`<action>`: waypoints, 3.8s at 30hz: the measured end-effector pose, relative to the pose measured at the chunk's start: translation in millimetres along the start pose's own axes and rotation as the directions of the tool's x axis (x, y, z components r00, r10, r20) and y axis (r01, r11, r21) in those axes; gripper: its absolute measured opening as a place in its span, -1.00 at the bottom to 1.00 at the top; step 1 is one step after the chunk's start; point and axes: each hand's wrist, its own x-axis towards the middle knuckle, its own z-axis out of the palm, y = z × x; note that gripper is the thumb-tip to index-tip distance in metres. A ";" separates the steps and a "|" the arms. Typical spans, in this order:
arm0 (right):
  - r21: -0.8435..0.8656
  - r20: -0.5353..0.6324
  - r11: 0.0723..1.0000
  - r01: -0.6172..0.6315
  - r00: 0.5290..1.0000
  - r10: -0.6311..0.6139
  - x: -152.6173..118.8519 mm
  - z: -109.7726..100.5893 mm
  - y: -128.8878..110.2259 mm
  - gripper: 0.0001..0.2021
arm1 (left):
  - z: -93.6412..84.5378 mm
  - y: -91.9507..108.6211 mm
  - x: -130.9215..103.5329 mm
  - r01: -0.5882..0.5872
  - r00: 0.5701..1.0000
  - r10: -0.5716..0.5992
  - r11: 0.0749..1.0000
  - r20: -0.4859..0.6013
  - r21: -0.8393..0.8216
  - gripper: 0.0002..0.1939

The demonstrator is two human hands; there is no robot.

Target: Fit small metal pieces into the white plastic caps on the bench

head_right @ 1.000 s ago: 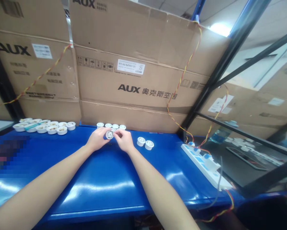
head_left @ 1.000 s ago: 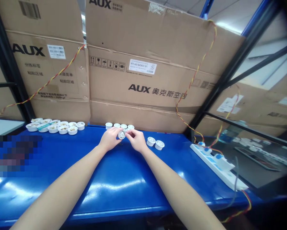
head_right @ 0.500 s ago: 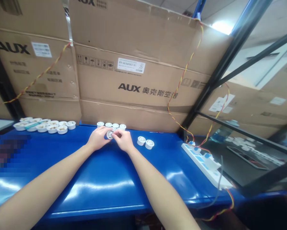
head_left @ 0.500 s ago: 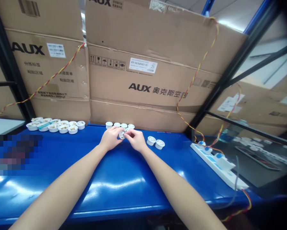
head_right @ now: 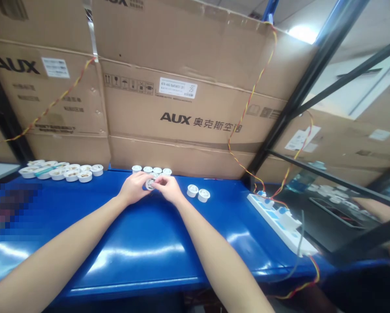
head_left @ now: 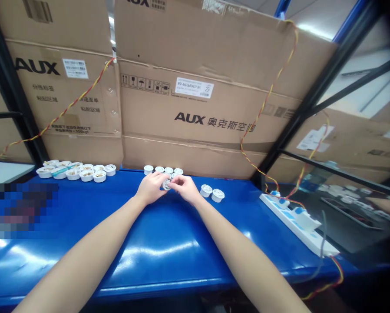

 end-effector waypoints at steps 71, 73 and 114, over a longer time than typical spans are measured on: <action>-0.791 0.125 0.612 0.003 0.980 0.157 -6.7 14.7 -7.1 -0.87 | 14.5 -22.4 0.0 0.481 0.869 -0.476 0.876 0.136 -0.011 -0.88; -0.793 0.127 0.609 -0.006 0.976 0.175 -6.3 12.7 -8.1 -0.88 | 13.3 -21.0 0.1 0.488 0.865 -0.483 0.873 0.137 -0.008 -0.88; -0.182 -0.157 0.983 0.009 0.987 -0.038 -0.7 -2.6 -4.0 -0.80 | 4.8 -1.0 -2.4 0.072 0.996 -0.059 0.980 0.072 -0.185 -0.60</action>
